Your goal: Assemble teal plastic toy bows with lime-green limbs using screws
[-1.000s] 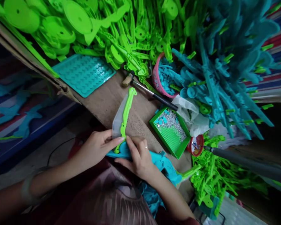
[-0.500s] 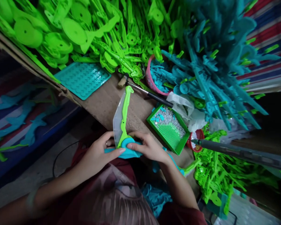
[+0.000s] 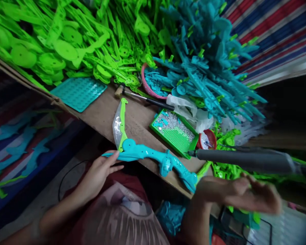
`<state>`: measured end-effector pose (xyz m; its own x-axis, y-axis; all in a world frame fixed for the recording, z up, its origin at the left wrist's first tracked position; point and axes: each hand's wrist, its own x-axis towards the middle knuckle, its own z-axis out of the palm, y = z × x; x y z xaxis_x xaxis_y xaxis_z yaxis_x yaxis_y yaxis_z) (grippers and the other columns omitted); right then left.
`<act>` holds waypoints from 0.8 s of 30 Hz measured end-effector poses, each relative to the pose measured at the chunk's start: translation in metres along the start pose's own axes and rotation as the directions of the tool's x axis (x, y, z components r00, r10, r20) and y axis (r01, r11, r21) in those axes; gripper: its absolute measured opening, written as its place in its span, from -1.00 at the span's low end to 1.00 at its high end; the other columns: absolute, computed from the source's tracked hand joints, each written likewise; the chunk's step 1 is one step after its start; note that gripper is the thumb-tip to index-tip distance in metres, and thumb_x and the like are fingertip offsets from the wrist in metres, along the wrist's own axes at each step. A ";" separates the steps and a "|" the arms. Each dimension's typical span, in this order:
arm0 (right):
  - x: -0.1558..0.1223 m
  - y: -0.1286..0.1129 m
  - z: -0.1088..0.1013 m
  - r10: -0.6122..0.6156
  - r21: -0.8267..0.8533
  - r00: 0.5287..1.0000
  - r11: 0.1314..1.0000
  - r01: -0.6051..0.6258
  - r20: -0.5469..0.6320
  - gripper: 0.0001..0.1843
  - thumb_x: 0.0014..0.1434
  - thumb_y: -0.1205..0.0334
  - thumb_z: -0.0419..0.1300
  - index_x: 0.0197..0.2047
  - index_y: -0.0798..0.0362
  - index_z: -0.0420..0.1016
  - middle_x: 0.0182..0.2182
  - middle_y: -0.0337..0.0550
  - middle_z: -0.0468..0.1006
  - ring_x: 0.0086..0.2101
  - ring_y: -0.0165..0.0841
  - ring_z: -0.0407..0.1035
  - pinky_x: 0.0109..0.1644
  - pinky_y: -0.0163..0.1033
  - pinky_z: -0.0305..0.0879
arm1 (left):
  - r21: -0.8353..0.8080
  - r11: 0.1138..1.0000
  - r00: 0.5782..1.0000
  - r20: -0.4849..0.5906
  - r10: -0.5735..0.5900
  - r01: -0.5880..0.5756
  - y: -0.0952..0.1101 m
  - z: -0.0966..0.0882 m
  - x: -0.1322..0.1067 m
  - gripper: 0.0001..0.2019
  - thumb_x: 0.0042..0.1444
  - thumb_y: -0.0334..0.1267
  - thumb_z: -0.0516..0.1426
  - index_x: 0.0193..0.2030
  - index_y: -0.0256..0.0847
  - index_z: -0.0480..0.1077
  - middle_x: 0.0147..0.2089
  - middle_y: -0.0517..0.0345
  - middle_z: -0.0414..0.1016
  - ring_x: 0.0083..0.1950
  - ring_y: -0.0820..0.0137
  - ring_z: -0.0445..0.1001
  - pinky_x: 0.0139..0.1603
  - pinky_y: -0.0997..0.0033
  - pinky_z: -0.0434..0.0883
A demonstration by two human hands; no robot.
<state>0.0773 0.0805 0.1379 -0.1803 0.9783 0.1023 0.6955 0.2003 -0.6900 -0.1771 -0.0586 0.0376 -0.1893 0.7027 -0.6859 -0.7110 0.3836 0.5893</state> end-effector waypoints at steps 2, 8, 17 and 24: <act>0.010 0.014 -0.023 0.005 0.077 0.992 0.997 0.004 -0.122 -0.46 0.32 -0.23 -0.12 0.13 -0.23 0.48 0.00 0.01 0.56 0.05 0.08 0.46 -0.15 0.23 0.45 | 0.031 0.999 0.999 -0.026 0.031 -0.031 -0.001 -0.001 0.003 -0.56 -0.12 0.11 0.43 -0.27 -0.20 0.57 -0.17 0.12 0.61 -0.06 0.27 0.54 -0.13 0.36 0.61; 0.031 0.032 -0.026 -0.080 0.418 0.997 0.906 0.063 0.023 -0.31 0.20 -0.18 0.08 0.32 -0.11 0.15 0.03 0.07 0.50 -0.12 -0.09 0.51 -0.14 0.06 0.46 | 0.115 0.993 1.000 0.011 -0.006 0.005 -0.020 0.000 0.006 -0.54 -0.17 0.11 0.45 -0.28 -0.21 0.57 -0.18 0.13 0.62 -0.13 0.28 0.57 -0.13 0.36 0.63; -0.009 -0.017 0.086 -0.239 0.552 0.964 0.791 0.262 -0.116 -0.33 0.24 -0.39 -0.11 0.27 -0.23 -0.08 -0.62 -0.42 0.11 -0.64 -0.25 0.19 -0.42 -0.05 0.33 | 0.174 0.983 0.992 0.118 0.041 -0.061 -0.036 0.013 0.001 -0.62 0.06 0.10 0.33 -0.22 -0.20 0.56 -0.20 0.11 0.60 -0.13 0.26 0.59 -0.05 0.28 0.61; -0.038 -0.009 0.113 -0.257 0.545 0.940 0.833 0.099 0.223 -0.30 0.15 -0.37 0.06 0.19 -0.18 0.02 -0.65 -0.45 0.14 -0.63 -0.23 0.25 -0.41 -0.02 0.31 | 0.223 0.975 0.994 0.105 -0.018 -0.006 -0.035 0.013 -0.002 -0.59 0.09 0.12 0.29 -0.15 -0.21 0.54 -0.07 0.06 0.62 -0.08 0.20 0.61 -0.01 0.24 0.59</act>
<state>-0.0005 0.0353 0.0593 -0.5035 0.8564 0.1140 0.1825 0.2344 -0.9549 -0.1432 -0.0658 0.0233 -0.1040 0.7546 -0.6479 -0.5411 0.5036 0.6735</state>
